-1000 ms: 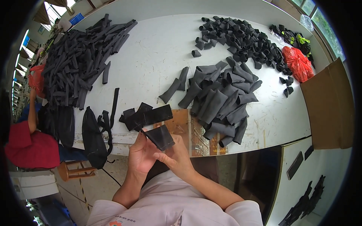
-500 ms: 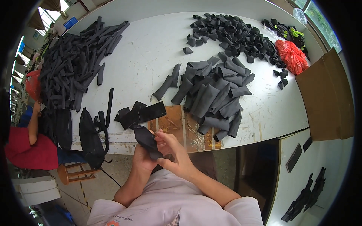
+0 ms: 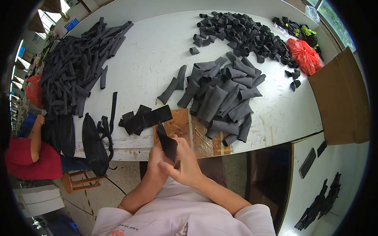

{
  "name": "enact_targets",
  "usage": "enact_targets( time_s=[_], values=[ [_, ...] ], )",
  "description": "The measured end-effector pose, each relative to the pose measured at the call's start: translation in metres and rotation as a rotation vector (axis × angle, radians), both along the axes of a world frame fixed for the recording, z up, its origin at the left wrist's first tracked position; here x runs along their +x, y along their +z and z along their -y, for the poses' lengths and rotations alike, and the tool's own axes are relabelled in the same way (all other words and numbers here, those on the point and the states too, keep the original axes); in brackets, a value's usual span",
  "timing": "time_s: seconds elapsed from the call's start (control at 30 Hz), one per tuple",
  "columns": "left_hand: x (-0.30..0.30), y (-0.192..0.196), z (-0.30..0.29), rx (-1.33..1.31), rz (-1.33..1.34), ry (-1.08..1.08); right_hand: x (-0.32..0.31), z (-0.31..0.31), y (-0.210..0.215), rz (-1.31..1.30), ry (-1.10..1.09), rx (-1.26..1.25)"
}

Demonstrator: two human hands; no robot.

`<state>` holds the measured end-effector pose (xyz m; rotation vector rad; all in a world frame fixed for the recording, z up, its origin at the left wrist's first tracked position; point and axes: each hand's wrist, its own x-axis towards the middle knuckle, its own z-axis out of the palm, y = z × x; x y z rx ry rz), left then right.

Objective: The recorder is assembling black foam padding sleeves or components at a workbench in a factory setting.

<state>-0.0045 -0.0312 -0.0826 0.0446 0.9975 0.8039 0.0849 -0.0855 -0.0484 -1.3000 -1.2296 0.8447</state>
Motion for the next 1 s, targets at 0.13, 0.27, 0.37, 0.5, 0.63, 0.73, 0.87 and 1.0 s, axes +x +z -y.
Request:
enact_targets(
  time_s=[0.13, 0.27, 0.37, 0.5, 0.63, 0.73, 0.87, 1.0],
  values=[
    [0.007, -0.01, 0.01, 0.066, 0.045, 0.063, -0.006, -0.004, -0.016, 0.057, -0.217, 0.025],
    [-0.002, -0.012, 0.016, 0.203, 0.078, -0.156, 0.003, -0.007, -0.017, 0.242, -0.29, 0.034],
    [-0.006, 0.007, 0.023, 0.354, -0.175, -0.09, 0.008, -0.01, -0.015, 0.352, -0.305, 0.093],
    [-0.009, 0.04, 0.029, 0.818, -0.465, -0.119, 0.01, -0.01, -0.014, 0.427, -0.314, 0.137],
    [-0.007, 0.059, 0.026, 0.936, -0.459, -0.182, 0.009, -0.009, -0.013, 0.445, -0.296, 0.098],
    [-0.007, 0.063, 0.022, 0.874, -0.455, -0.184, 0.008, -0.009, -0.011, 0.477, -0.294, 0.108],
    [-0.006, 0.063, 0.02, 0.786, -0.43, -0.198, 0.007, -0.009, -0.011, 0.527, -0.285, 0.136],
    [-0.005, 0.056, 0.018, 0.75, -0.39, -0.175, 0.007, -0.01, -0.013, 0.548, -0.281, 0.139]
  ],
)
